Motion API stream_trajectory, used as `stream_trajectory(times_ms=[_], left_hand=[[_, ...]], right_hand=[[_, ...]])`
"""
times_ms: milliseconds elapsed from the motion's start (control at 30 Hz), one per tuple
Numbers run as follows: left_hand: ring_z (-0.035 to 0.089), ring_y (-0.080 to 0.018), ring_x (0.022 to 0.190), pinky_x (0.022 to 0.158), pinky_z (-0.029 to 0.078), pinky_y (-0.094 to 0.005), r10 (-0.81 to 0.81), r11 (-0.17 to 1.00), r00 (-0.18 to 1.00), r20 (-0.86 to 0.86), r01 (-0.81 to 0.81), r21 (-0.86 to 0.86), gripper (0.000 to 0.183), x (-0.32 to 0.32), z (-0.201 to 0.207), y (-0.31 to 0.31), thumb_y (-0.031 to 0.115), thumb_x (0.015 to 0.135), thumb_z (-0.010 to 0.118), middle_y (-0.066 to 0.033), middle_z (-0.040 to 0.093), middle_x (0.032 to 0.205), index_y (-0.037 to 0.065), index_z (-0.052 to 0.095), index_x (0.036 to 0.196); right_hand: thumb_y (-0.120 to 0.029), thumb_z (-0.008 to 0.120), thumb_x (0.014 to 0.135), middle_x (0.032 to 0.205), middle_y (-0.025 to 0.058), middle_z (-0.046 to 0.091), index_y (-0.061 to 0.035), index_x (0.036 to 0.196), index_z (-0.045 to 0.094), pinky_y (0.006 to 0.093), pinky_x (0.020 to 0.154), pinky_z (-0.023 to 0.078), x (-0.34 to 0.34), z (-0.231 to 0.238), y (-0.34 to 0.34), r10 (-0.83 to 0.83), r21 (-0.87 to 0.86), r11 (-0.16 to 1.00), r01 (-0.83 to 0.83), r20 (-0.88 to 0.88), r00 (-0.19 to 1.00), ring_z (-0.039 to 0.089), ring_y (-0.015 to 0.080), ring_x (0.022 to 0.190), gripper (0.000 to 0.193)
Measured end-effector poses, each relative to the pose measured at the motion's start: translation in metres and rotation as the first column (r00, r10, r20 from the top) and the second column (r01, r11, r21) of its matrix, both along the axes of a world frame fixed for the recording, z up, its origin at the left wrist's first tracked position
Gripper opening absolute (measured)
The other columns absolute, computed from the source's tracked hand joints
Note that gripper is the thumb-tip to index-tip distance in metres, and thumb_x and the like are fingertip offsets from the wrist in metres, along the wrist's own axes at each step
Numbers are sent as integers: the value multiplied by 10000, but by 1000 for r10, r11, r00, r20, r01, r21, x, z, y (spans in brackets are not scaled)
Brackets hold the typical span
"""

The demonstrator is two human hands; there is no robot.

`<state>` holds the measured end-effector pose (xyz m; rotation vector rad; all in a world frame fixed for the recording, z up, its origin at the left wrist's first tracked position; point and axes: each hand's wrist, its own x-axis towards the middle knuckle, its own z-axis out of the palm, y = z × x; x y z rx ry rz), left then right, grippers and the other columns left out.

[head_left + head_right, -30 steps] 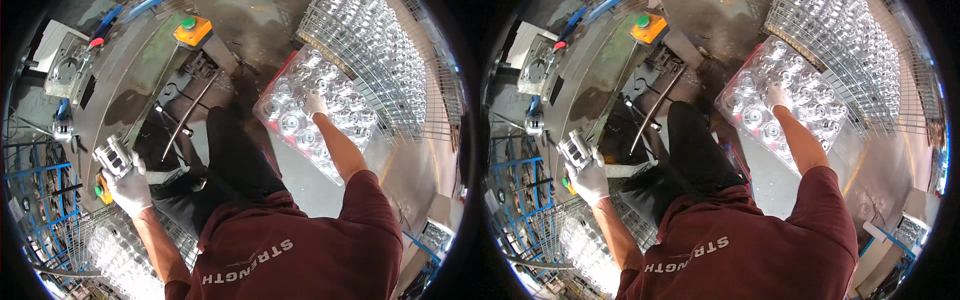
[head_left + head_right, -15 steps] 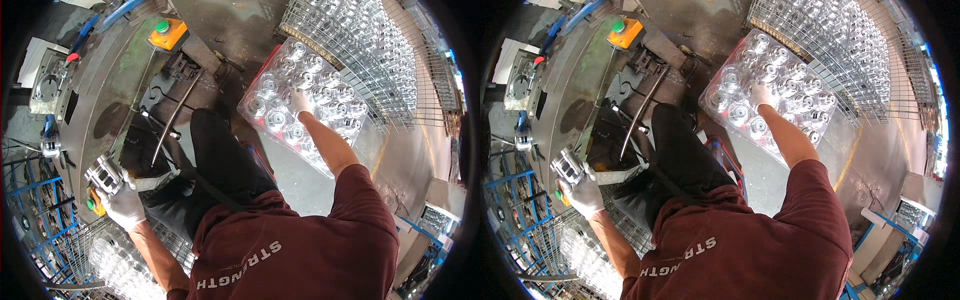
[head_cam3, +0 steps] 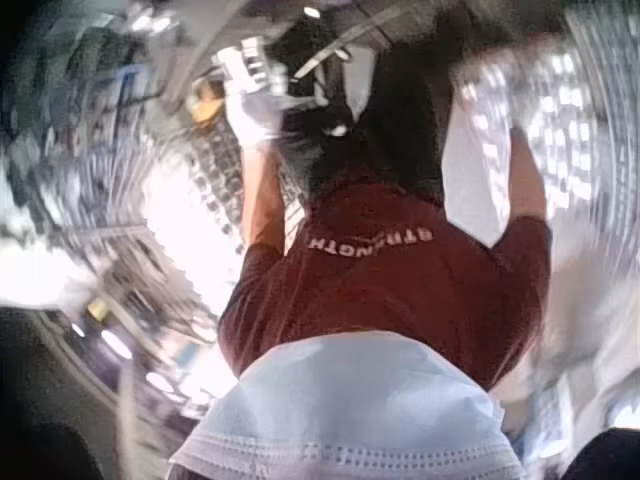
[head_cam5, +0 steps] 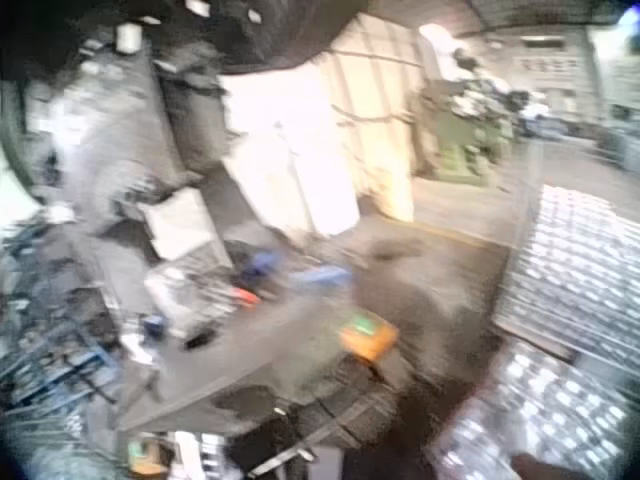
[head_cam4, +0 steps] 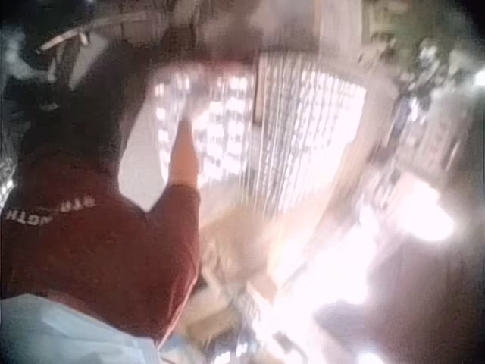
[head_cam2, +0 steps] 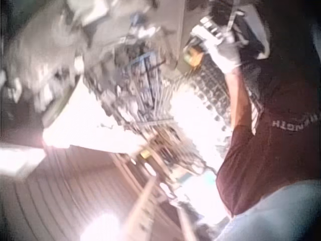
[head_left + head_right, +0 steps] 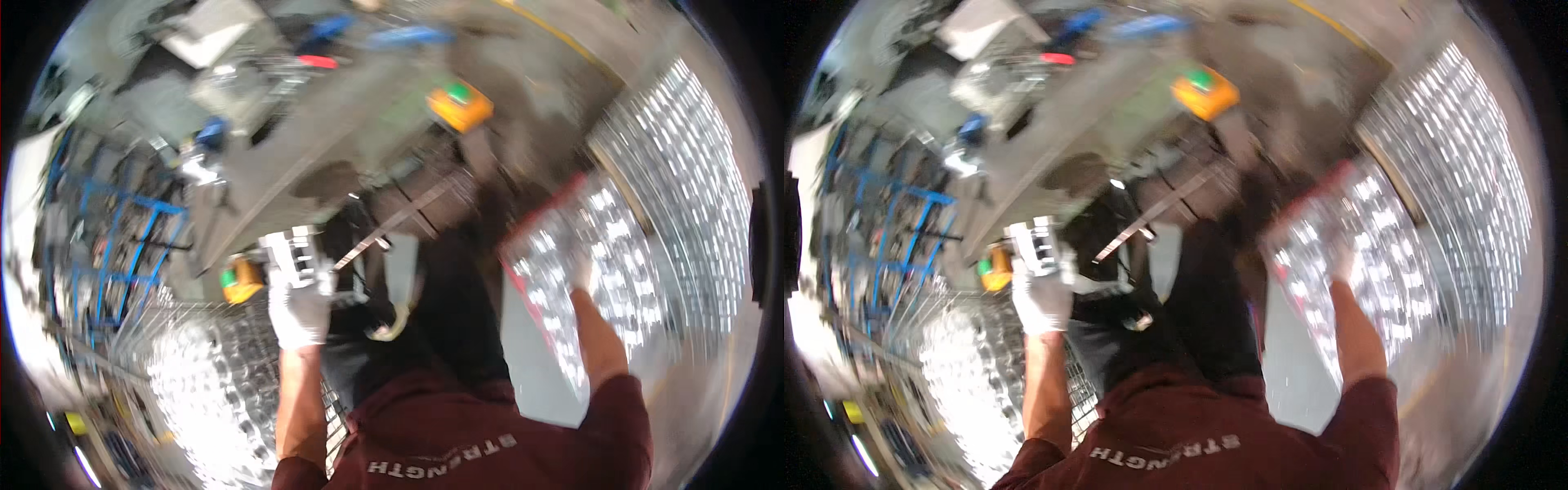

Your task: Machining and measuring metal cylindrical components on an industrial lathe.

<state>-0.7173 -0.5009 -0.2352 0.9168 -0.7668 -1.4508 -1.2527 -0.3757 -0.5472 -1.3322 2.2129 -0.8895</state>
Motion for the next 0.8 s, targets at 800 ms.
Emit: stream_trajectory(times_ms=[800], left_hand=[[267,-236,1406,1104,300,-550,-453,888,796,-401,367,-276,492,21,31,-41,255,975,468,-66,256,1539,189,340,1445]], right_hand=[[-177,607,746,1177,210,535,-267,1315,503,466,844,488,26,85,18,-13,456,854,250,-461,887,565,389,1047,586]])
